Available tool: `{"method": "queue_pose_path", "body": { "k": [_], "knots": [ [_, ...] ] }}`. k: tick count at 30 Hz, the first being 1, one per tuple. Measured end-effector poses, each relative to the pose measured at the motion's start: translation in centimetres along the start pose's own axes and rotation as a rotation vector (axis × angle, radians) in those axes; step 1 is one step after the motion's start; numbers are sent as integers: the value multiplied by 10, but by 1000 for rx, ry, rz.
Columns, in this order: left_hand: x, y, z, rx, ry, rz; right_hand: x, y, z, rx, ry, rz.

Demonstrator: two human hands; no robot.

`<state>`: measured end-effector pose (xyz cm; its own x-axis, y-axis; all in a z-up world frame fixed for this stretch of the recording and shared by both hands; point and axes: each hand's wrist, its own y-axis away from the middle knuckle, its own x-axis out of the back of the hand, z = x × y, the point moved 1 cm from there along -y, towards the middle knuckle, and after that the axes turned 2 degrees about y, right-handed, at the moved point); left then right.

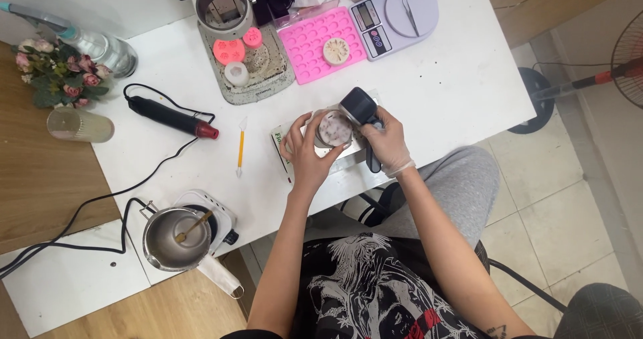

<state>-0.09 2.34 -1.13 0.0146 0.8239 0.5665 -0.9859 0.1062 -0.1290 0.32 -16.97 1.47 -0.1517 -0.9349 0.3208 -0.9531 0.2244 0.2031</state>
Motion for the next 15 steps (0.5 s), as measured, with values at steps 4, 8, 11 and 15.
{"method": "queue_pose_path", "body": {
  "k": [4,8,11,15],
  "knots": [
    [0,2,-1,7,-16,31,0,-1,3,-28,-5,-10],
    [2,-1,3,39,-31,1,-1,-1,3,-7,-20,-13],
    [7,-6,10,13,-46,21,-2,-3,4,-13,-38,-12],
    [5,-7,11,29,-36,-10,0,-4,13,10,-17,-11]
  ]
}}
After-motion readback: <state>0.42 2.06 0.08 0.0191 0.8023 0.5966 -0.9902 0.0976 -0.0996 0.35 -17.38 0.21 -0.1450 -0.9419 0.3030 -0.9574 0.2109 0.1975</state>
